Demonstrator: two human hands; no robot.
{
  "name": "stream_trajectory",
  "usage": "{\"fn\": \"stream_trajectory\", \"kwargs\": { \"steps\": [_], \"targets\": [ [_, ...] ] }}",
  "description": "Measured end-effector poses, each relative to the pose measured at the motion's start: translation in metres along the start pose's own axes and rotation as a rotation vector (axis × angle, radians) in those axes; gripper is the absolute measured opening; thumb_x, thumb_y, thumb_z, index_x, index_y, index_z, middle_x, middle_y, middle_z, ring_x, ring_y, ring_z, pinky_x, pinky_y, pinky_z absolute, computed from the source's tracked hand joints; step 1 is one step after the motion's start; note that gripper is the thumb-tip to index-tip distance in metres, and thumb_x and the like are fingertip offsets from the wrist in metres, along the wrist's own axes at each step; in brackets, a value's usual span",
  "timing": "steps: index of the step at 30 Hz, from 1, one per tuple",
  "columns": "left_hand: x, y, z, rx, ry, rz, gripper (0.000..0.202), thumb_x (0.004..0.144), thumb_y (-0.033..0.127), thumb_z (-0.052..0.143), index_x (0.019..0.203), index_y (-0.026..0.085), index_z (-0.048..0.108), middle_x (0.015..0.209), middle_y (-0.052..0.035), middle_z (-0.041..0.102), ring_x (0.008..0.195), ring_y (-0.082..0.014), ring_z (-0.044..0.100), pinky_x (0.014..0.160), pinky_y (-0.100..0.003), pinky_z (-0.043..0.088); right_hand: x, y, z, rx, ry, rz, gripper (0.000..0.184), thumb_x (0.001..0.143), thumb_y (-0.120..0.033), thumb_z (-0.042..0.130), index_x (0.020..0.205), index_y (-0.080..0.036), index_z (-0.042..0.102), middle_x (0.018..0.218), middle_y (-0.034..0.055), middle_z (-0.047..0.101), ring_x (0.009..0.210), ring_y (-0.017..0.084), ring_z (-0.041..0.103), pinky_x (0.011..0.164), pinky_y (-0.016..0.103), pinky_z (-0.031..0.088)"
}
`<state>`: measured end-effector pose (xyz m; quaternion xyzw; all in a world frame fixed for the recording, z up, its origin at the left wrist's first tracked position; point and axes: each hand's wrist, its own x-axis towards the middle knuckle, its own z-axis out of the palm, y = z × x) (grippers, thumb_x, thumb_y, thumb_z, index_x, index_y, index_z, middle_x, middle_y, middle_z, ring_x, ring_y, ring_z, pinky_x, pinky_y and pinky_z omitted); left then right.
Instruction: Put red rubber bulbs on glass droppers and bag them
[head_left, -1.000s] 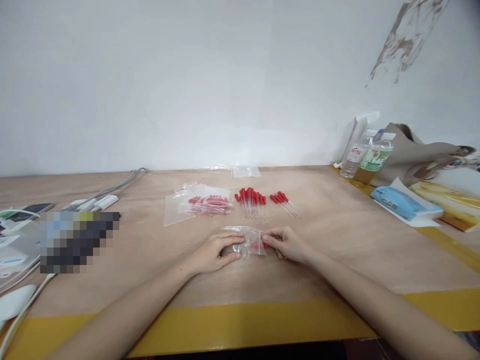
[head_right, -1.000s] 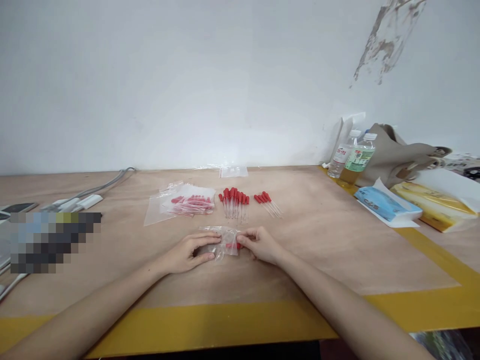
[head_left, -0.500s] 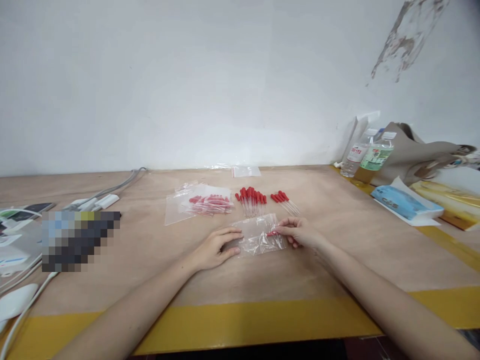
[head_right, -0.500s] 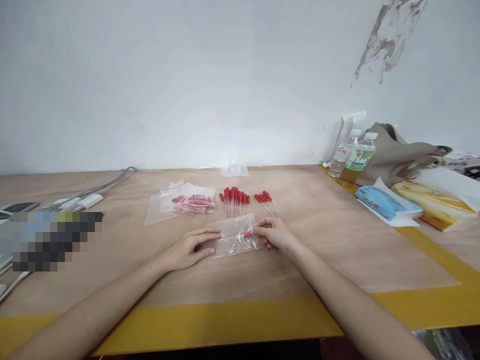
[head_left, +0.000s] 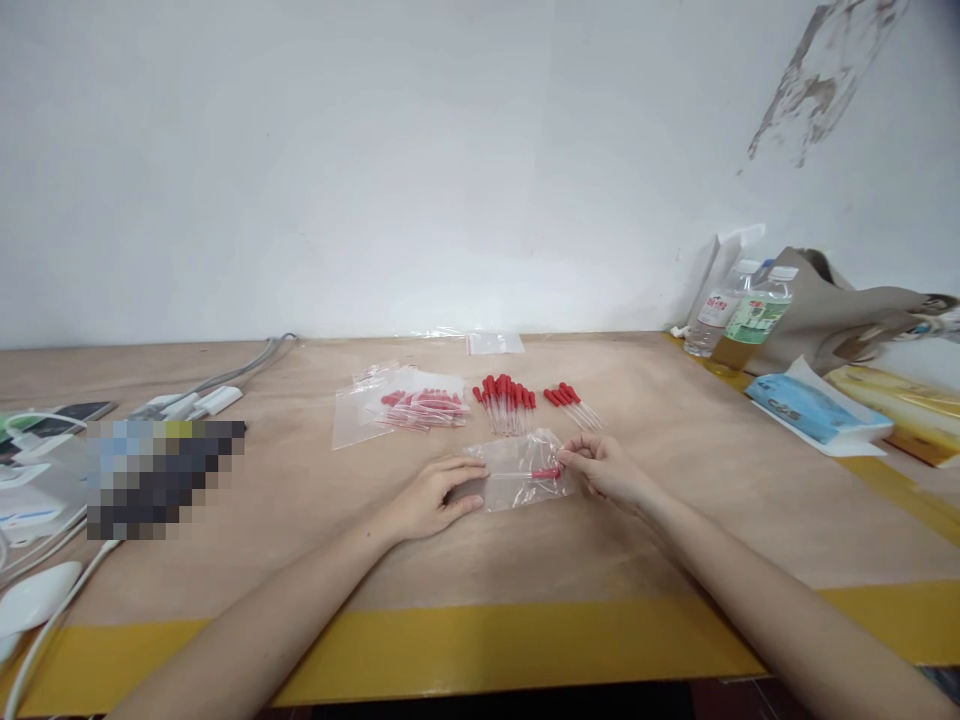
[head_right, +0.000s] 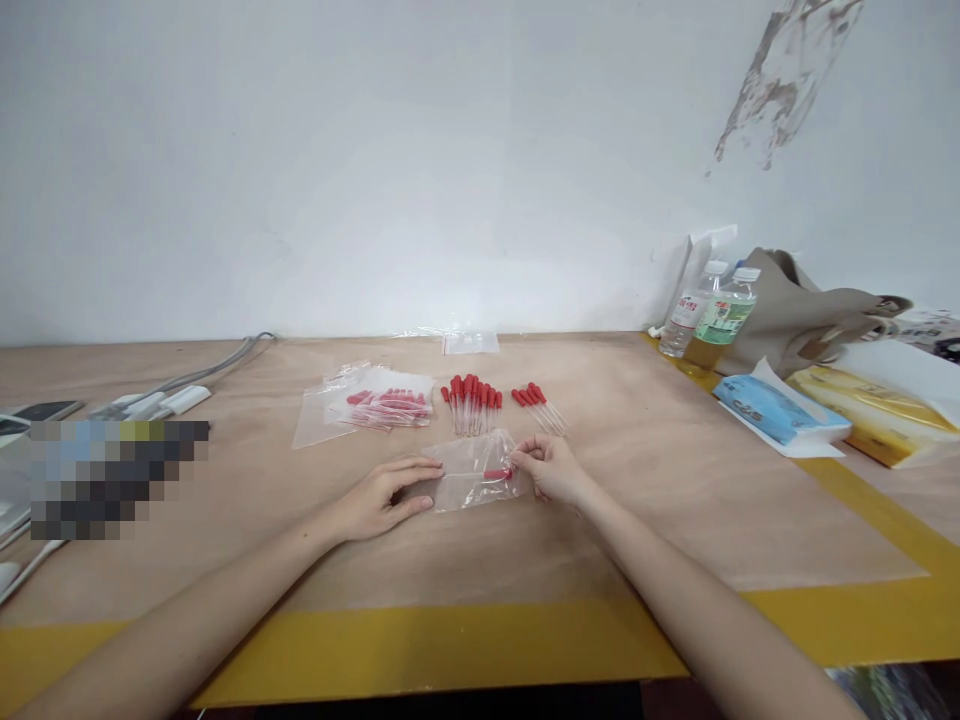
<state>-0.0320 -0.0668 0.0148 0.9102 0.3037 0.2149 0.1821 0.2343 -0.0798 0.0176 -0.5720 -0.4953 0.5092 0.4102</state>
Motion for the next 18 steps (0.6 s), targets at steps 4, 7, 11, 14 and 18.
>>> {"fn": "stream_trajectory", "kwargs": {
  "steps": [4,7,11,14,18],
  "targets": [
    [-0.0005,0.0015,-0.0013,-0.004,0.002,-0.008,0.037,0.083,0.035,0.049,0.118,0.023,0.052,0.120,-0.0064,0.054,0.112,-0.0196,0.048,0.096,-0.037,0.038,0.0011,0.0021,-0.0043,0.231,-0.218,0.109,0.025,0.069,-0.037,0.061,0.066,-0.019,0.045,0.030,-0.0109,0.035,0.024,0.003,0.024,0.028,0.015,0.015],
    [-0.0008,0.0021,-0.0016,-0.003,0.000,-0.005,0.037,0.084,0.035,0.048,0.118,0.023,0.052,0.119,-0.0068,0.054,0.112,-0.0195,0.048,0.095,-0.037,0.039,0.0030,0.0039,-0.0075,0.330,-0.308,0.092,0.025,0.068,-0.037,0.063,0.068,-0.018,0.046,0.043,-0.0077,0.049,0.026,0.001,0.024,0.028,0.015,0.017],
    [-0.0009,0.0013,-0.0010,0.001,0.000,0.002,0.035,0.084,0.035,0.048,0.116,0.023,0.054,0.119,-0.0066,0.054,0.111,-0.0191,0.048,0.095,-0.036,0.039,0.0050,0.0071,-0.0083,0.164,-0.298,0.076,0.028,0.060,-0.031,0.068,0.079,-0.016,0.053,0.055,-0.0049,0.058,0.027,0.000,0.030,0.027,0.015,0.020],
    [-0.0007,0.0011,-0.0012,0.009,-0.012,-0.001,0.035,0.084,0.035,0.047,0.116,0.022,0.054,0.119,-0.0069,0.054,0.111,-0.0190,0.048,0.095,-0.037,0.039,0.0044,0.0067,-0.0078,-0.008,-0.280,0.038,0.034,0.059,-0.031,0.070,0.086,-0.014,0.056,0.061,-0.0034,0.060,0.030,0.001,0.036,0.029,0.015,0.026],
    [-0.0008,0.0010,-0.0010,0.007,-0.014,0.001,0.035,0.084,0.035,0.047,0.116,0.022,0.054,0.120,-0.0071,0.053,0.112,-0.0190,0.048,0.095,-0.037,0.039,0.0013,0.0030,-0.0067,-0.177,-0.316,0.015,0.043,0.057,-0.027,0.072,0.095,-0.015,0.056,0.060,-0.0043,0.059,0.034,0.002,0.040,0.032,0.015,0.031]
  ]
}}
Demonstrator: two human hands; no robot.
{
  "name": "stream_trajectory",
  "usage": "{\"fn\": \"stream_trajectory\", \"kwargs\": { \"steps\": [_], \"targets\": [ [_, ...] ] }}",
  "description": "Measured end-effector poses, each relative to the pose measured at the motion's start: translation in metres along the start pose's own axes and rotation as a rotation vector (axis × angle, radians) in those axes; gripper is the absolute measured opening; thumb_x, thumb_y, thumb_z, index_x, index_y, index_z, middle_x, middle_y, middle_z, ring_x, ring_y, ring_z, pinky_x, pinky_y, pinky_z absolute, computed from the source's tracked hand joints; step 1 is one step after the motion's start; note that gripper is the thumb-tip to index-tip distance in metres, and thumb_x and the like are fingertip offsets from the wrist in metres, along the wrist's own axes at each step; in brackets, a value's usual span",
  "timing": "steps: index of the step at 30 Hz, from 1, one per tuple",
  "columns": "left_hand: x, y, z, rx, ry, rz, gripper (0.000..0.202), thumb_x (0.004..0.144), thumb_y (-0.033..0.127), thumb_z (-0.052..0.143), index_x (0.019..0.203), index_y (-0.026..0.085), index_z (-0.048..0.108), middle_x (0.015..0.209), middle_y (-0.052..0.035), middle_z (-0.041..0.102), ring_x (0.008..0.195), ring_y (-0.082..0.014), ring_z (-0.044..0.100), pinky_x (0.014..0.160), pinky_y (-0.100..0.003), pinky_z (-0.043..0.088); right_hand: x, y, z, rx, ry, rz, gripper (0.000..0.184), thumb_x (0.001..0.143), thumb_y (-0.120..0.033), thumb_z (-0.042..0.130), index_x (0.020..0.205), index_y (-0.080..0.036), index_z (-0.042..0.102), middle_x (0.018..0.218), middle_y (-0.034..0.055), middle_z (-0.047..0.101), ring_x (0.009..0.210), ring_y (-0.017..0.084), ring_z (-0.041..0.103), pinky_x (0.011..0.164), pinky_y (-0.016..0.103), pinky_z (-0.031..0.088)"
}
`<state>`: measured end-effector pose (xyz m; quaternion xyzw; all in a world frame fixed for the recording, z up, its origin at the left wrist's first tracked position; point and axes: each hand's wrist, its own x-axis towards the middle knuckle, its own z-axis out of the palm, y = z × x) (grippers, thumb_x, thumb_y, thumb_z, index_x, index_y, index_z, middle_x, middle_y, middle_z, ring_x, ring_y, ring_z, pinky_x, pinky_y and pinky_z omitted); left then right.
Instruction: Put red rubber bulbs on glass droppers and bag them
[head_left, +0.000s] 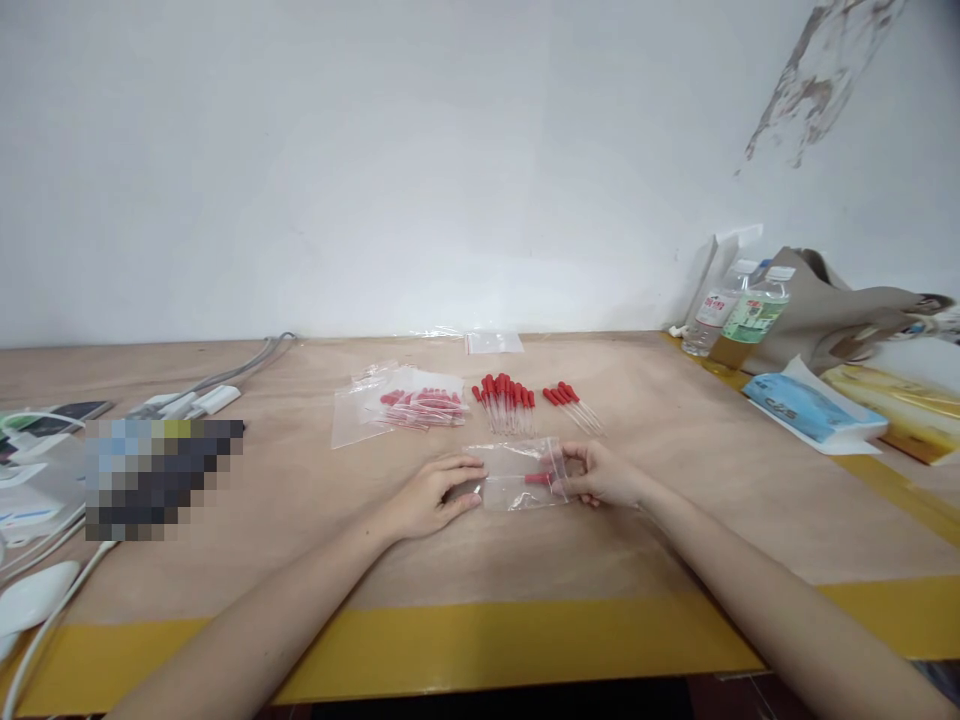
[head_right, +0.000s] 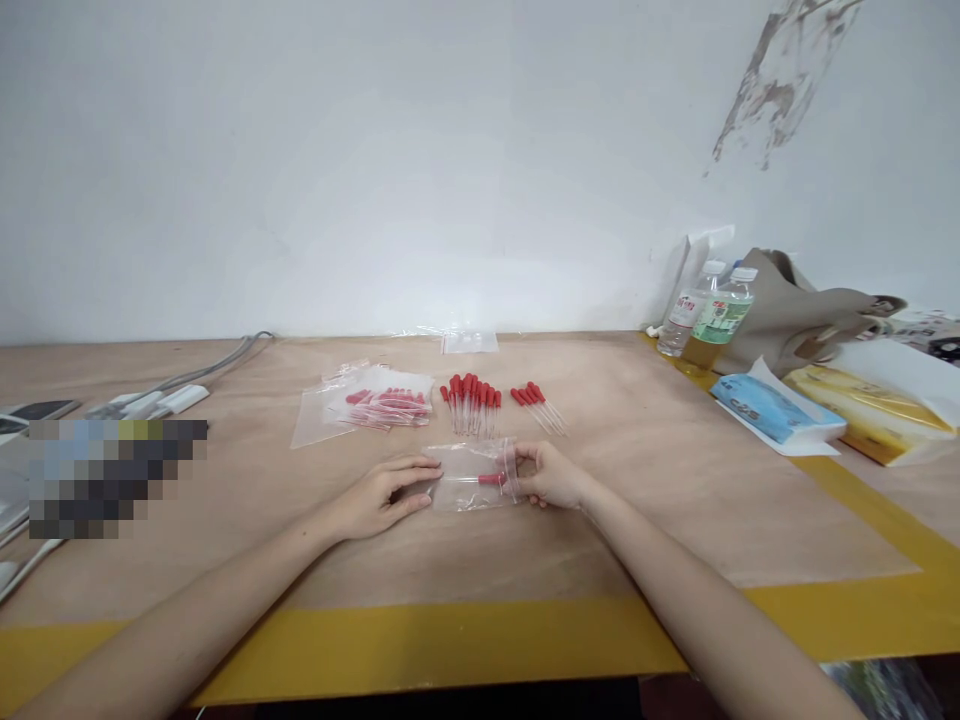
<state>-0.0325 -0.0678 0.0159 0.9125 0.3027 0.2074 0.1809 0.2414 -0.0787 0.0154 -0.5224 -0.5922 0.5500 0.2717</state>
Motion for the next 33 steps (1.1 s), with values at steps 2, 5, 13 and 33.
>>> {"fn": "stream_trajectory", "kwargs": {
  "steps": [2,5,13,33],
  "targets": [
    [0.000,0.000,0.000,-0.004,0.001,0.000,0.035,0.084,0.035,0.048,0.116,0.023,0.054,0.120,-0.0069,0.053,0.111,-0.0189,0.048,0.095,-0.037,0.039,0.000,-0.001,0.001,-0.034,0.036,-0.008,0.037,0.058,-0.028,0.071,0.090,-0.014,0.057,0.050,-0.0068,0.053,0.033,0.003,0.037,0.031,0.015,0.028],
    [0.000,-0.001,0.001,-0.011,0.006,0.003,0.035,0.084,0.036,0.048,0.116,0.023,0.054,0.119,-0.0068,0.054,0.111,-0.0192,0.048,0.095,-0.037,0.039,0.002,0.001,0.005,-0.012,0.068,-0.038,0.030,0.062,-0.034,0.067,0.084,-0.014,0.060,0.044,-0.0078,0.047,0.033,0.003,0.037,0.032,0.015,0.028],
    [0.000,0.000,-0.001,-0.034,-0.003,-0.025,0.032,0.088,0.033,0.042,0.115,0.024,0.056,0.119,-0.0051,0.054,0.111,-0.0185,0.048,0.096,-0.036,0.038,0.004,0.000,0.011,-0.136,0.118,-0.085,0.024,0.069,-0.039,0.058,0.075,-0.017,0.065,0.038,-0.0073,0.040,0.034,0.005,0.034,0.034,0.017,0.024],
    [-0.001,0.000,0.000,-0.077,0.015,-0.019,0.030,0.086,0.034,0.045,0.109,0.024,0.061,0.114,-0.0068,0.056,0.104,-0.0187,0.052,0.091,-0.034,0.042,0.086,-0.022,-0.029,-0.785,0.718,0.034,0.012,0.073,-0.025,0.056,0.071,-0.014,0.059,0.083,0.0175,0.063,0.079,0.026,0.060,0.064,0.031,0.040]
  ]
}}
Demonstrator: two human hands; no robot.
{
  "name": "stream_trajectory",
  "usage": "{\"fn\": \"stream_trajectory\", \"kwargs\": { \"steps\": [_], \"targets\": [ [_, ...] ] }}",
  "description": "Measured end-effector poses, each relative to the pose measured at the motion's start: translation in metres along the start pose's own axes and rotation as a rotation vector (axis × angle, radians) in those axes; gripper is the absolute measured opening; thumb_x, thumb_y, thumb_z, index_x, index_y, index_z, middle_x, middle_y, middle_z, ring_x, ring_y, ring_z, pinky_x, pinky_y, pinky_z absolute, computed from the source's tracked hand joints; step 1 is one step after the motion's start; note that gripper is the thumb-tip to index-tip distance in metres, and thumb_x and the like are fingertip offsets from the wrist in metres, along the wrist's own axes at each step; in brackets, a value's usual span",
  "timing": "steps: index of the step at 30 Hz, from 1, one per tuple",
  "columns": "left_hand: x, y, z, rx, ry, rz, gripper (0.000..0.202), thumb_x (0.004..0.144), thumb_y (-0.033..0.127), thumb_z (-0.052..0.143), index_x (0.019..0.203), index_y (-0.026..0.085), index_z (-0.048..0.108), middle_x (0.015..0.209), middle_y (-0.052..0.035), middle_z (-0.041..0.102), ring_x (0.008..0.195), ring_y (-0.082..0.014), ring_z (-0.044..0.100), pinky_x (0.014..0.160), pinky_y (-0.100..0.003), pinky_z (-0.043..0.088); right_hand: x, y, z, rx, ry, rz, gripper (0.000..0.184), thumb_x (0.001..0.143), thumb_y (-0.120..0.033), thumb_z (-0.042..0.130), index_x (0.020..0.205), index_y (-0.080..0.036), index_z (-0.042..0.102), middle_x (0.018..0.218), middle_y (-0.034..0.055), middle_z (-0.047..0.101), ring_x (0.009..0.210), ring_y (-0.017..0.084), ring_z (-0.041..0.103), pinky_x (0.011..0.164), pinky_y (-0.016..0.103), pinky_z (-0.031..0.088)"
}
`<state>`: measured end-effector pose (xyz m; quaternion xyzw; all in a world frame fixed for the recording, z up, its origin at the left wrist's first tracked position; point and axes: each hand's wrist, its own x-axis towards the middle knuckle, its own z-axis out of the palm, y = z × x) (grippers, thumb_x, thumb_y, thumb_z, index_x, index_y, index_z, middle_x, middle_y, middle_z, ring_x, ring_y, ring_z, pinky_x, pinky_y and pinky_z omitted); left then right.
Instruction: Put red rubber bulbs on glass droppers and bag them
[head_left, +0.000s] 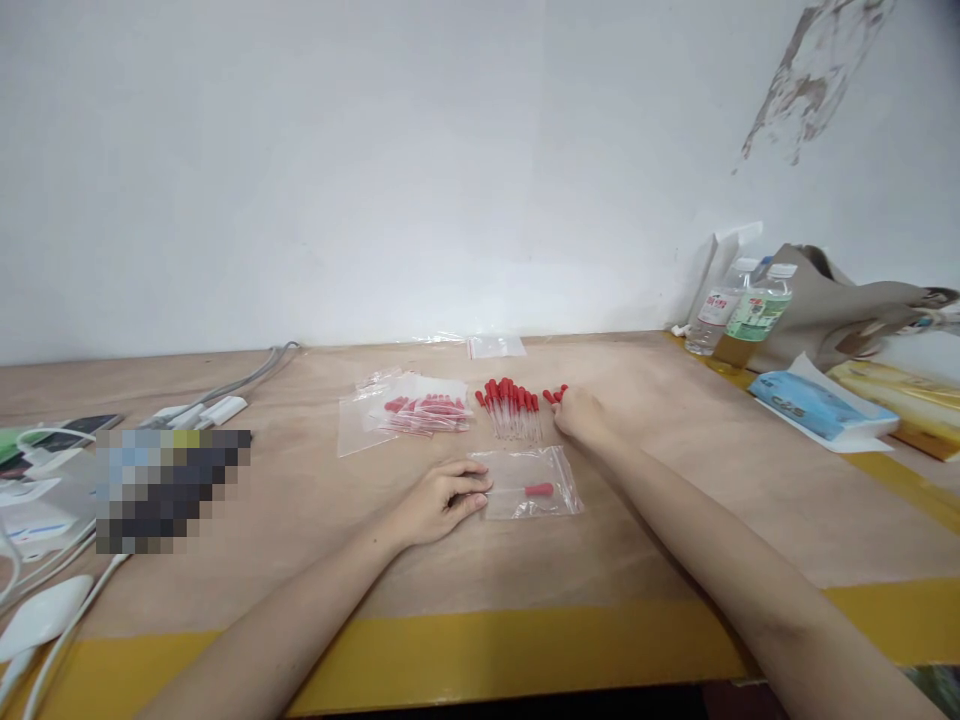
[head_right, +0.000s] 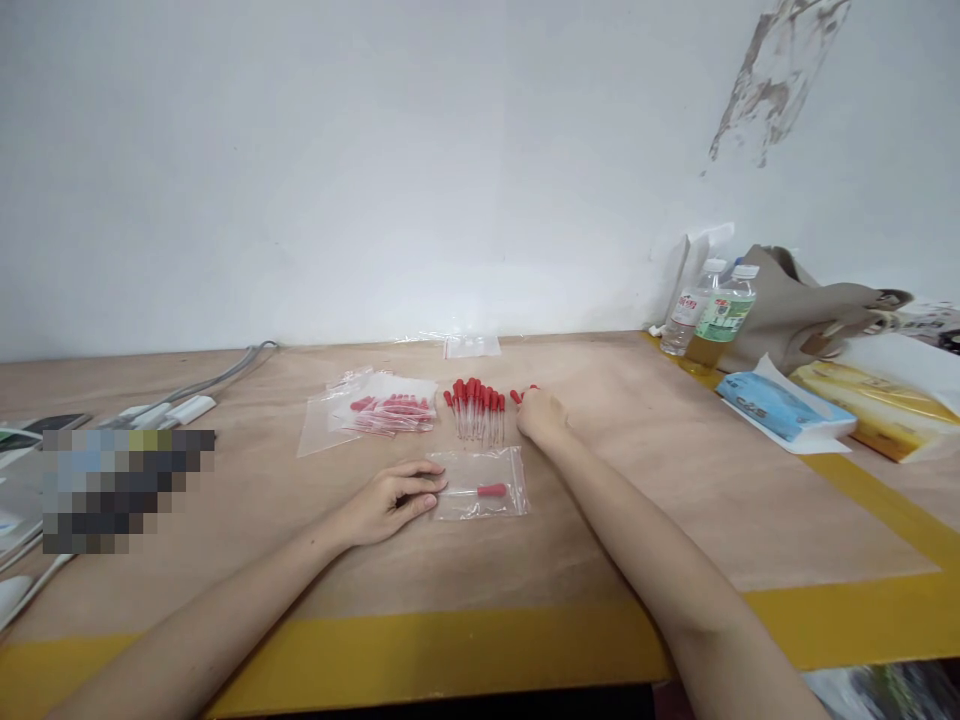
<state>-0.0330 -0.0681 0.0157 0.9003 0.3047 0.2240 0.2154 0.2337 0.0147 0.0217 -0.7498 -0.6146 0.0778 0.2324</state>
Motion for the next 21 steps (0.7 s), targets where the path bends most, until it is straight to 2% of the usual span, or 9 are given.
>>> {"fn": "stream_trajectory", "kwargs": {
  "steps": [3,6,9,11,13,16,21],
  "targets": [
    [0.000,0.000,0.001,-0.011,0.007,0.004,0.029,0.085,0.035,0.046,0.108,0.024,0.061,0.114,-0.0068,0.056,0.105,-0.0193,0.052,0.090,-0.035,0.043,-0.009,0.002,-0.012,0.149,0.016,-0.084,0.018,0.077,-0.032,0.052,0.071,-0.016,0.056,0.079,0.0116,0.063,0.075,0.020,0.058,0.063,0.028,0.040],
    [0.000,0.000,0.000,-0.003,0.001,0.005,0.030,0.084,0.034,0.047,0.109,0.024,0.061,0.115,-0.0072,0.056,0.106,-0.0199,0.051,0.091,-0.035,0.042,-0.025,0.014,-0.022,0.581,0.060,-0.141,0.026,0.072,-0.041,0.056,0.080,-0.017,0.051,0.074,0.0040,0.060,0.065,0.014,0.055,0.058,0.024,0.041],
    [0.000,0.000,-0.001,0.007,-0.014,-0.002,0.031,0.084,0.034,0.048,0.111,0.023,0.059,0.117,-0.0073,0.055,0.109,-0.0203,0.050,0.092,-0.036,0.042,-0.045,0.029,-0.023,0.959,0.064,-0.056,0.052,0.062,-0.046,0.063,0.100,-0.021,0.037,0.068,-0.0054,0.052,0.045,0.007,0.046,0.043,0.021,0.037],
    [-0.001,0.000,-0.001,0.006,-0.014,-0.009,0.031,0.083,0.034,0.049,0.111,0.024,0.059,0.119,-0.0070,0.054,0.111,-0.0210,0.048,0.092,-0.036,0.042,-0.057,0.036,-0.019,1.074,0.043,0.012,0.065,0.060,-0.044,0.065,0.109,-0.024,0.027,0.063,-0.0096,0.047,0.040,0.006,0.043,0.039,0.019,0.035],
    [-0.001,0.000,-0.002,0.010,-0.012,-0.020,0.031,0.083,0.035,0.049,0.110,0.024,0.059,0.122,-0.0070,0.052,0.114,-0.0218,0.047,0.092,-0.037,0.041,-0.066,0.038,-0.014,1.127,0.023,0.057,0.069,0.060,-0.042,0.065,0.112,-0.026,0.023,0.061,-0.0107,0.046,0.041,0.007,0.047,0.039,0.020,0.039],
    [-0.002,-0.002,-0.002,0.031,-0.015,-0.029,0.033,0.082,0.037,0.050,0.112,0.024,0.058,0.125,-0.0069,0.050,0.115,-0.0220,0.045,0.096,-0.039,0.039,-0.076,0.033,-0.005,1.228,-0.003,0.111,0.060,0.062,-0.038,0.066,0.106,-0.026,0.026,0.063,-0.0086,0.050,0.049,0.010,0.055,0.048,0.023,0.048],
    [-0.002,-0.003,-0.001,0.069,0.004,-0.021,0.049,0.082,0.039,0.050,0.128,0.025,0.041,0.129,-0.0068,0.047,0.118,-0.0225,0.043,0.098,-0.041,0.036,-0.087,0.023,0.001,1.391,-0.193,0.233,0.027,0.072,-0.029,0.059,0.087,-0.023,0.038,0.072,-0.0010,0.057,0.063,0.013,0.062,0.065,0.029,0.053]
  ]
}}
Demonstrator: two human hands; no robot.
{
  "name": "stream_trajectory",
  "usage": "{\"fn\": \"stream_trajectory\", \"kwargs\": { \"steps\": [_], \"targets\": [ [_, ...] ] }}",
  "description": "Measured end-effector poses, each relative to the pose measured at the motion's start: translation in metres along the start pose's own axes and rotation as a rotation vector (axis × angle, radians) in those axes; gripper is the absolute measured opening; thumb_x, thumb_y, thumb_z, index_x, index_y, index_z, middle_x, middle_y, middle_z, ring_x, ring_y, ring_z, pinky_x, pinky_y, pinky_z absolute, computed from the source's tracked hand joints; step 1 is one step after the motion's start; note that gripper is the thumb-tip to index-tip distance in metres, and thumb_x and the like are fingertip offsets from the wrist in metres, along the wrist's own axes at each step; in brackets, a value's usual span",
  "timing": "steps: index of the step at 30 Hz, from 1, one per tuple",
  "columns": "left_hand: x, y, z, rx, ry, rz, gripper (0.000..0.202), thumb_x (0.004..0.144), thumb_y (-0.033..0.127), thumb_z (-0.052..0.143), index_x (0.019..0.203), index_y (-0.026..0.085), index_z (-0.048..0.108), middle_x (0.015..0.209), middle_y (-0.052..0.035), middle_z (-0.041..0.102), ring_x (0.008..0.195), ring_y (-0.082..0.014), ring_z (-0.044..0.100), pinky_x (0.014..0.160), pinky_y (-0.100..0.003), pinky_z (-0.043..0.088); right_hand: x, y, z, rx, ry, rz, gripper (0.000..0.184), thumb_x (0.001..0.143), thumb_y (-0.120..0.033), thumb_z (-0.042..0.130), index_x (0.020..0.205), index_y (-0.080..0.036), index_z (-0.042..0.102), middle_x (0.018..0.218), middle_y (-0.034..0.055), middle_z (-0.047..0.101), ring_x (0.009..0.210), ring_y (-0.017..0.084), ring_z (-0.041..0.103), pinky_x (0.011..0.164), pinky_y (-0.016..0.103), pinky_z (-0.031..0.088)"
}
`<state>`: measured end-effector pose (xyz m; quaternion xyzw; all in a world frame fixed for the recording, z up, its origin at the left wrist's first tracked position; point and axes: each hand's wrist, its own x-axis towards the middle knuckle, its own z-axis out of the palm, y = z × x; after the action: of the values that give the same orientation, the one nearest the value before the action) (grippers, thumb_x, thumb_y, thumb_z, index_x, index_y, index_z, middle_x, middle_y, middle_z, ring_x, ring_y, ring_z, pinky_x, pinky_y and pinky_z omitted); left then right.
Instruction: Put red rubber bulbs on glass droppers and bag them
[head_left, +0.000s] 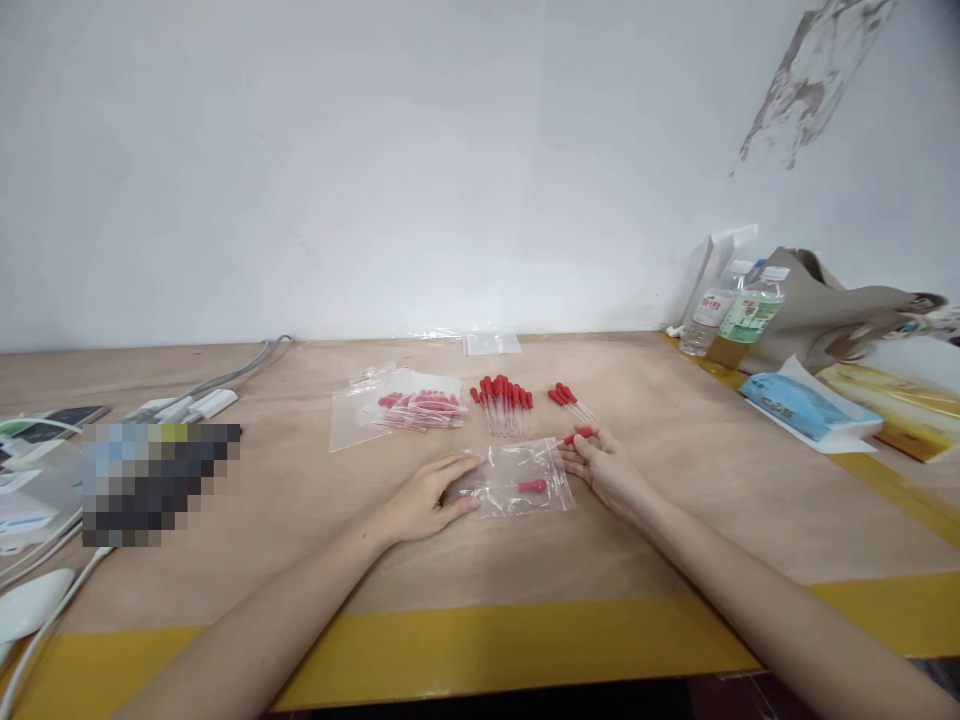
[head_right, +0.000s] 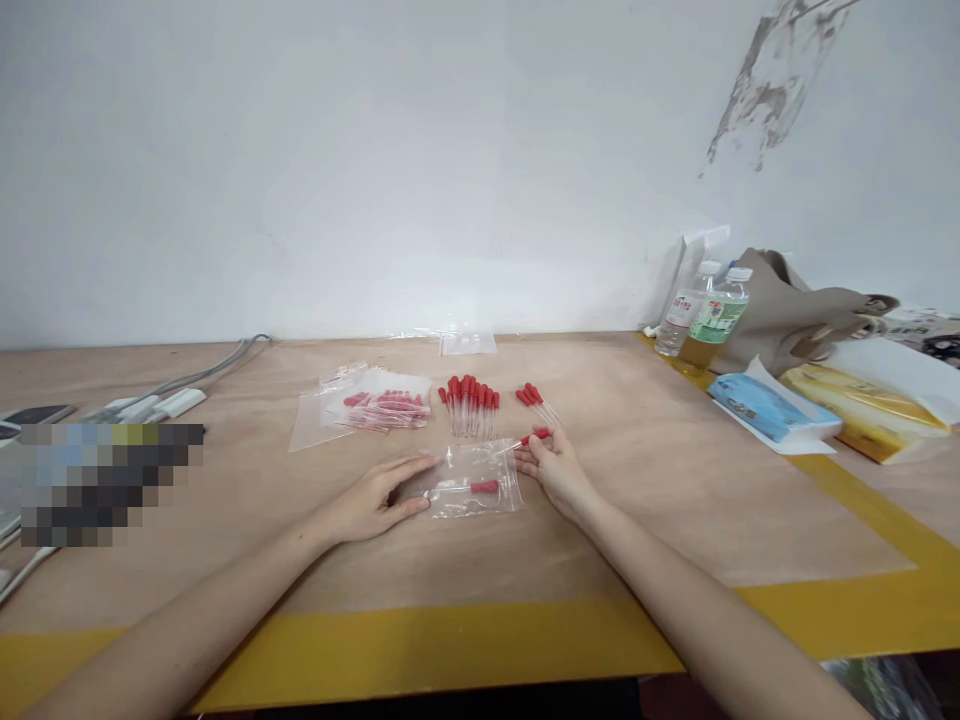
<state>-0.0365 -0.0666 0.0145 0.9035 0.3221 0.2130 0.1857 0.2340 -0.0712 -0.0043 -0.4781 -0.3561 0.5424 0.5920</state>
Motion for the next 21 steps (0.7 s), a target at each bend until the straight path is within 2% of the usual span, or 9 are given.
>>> {"fn": "stream_trajectory", "kwargs": {
  "steps": [2,4,7,10,13,17,21],
  "targets": [
    [0.000,0.001,0.000,0.007,0.001,0.000,0.052,0.082,0.039,0.050,0.130,0.025,0.037,0.130,-0.0068,0.046,0.117,-0.0223,0.044,0.098,-0.041,0.036,-0.001,-0.002,-0.003,-0.062,-0.051,0.001,0.021,0.072,-0.028,0.060,0.084,-0.021,0.045,0.075,0.0001,0.058,0.063,0.011,0.060,0.066,0.027,0.052],
    [0.000,0.001,-0.001,0.018,-0.009,-0.002,0.052,0.082,0.040,0.049,0.130,0.025,0.036,0.129,-0.0068,0.046,0.118,-0.0223,0.043,0.099,-0.042,0.034,-0.001,-0.006,-0.010,-0.233,-0.128,-0.012,0.022,0.068,-0.028,0.063,0.085,-0.019,0.051,0.073,-0.0002,0.059,0.060,0.010,0.057,0.063,0.025,0.050],
    [0.001,0.002,-0.001,0.043,-0.028,-0.021,0.052,0.083,0.042,0.048,0.131,0.026,0.035,0.128,-0.0063,0.048,0.119,-0.0224,0.042,0.105,-0.048,0.021,0.002,-0.015,-0.023,-0.518,-0.245,-0.080,0.029,0.063,-0.029,0.066,0.088,-0.016,0.056,0.073,-0.0003,0.059,0.061,0.009,0.053,0.059,0.023,0.045],
    [0.001,0.001,-0.001,0.057,-0.040,-0.032,0.054,0.083,0.043,0.047,0.132,0.026,0.033,0.128,-0.0062,0.048,0.118,-0.0224,0.043,0.107,-0.052,0.008,0.004,-0.019,-0.029,-0.683,-0.265,-0.229,0.028,0.063,-0.029,0.066,0.085,-0.016,0.057,0.073,-0.0005,0.059,0.059,0.009,0.049,0.056,0.022,0.040],
    [0.001,0.000,0.000,0.062,-0.040,-0.033,0.054,0.083,0.043,0.047,0.132,0.026,0.033,0.128,-0.0065,0.049,0.118,-0.0225,0.044,0.106,-0.052,0.003,0.003,-0.016,-0.025,-0.801,-0.315,-0.326,0.022,0.065,-0.031,0.065,0.079,-0.016,0.059,0.071,-0.0003,0.059,0.060,0.010,0.049,0.057,0.023,0.039],
    [0.001,-0.002,0.001,0.064,-0.042,-0.036,0.054,0.083,0.043,0.047,0.132,0.025,0.033,0.128,-0.0068,0.048,0.118,-0.0217,0.043,0.106,-0.052,0.003,0.002,-0.005,-0.011,-0.856,-0.302,-0.478,0.016,0.069,-0.033,0.064,0.075,-0.018,0.065,0.084,0.0037,0.061,0.079,0.016,0.054,0.073,0.029,0.042],
    [0.001,-0.002,0.001,0.068,-0.041,-0.040,0.052,0.083,0.044,0.046,0.130,0.025,0.036,0.128,-0.0066,0.048,0.120,-0.0210,0.042,0.107,-0.050,0.003,0.002,0.006,-0.002,-0.900,-0.331,-0.543,0.019,0.074,-0.036,0.058,0.080,-0.022,0.070,0.096,0.0054,0.061,0.088,0.019,0.055,0.080,0.033,0.042]
  ]
}}
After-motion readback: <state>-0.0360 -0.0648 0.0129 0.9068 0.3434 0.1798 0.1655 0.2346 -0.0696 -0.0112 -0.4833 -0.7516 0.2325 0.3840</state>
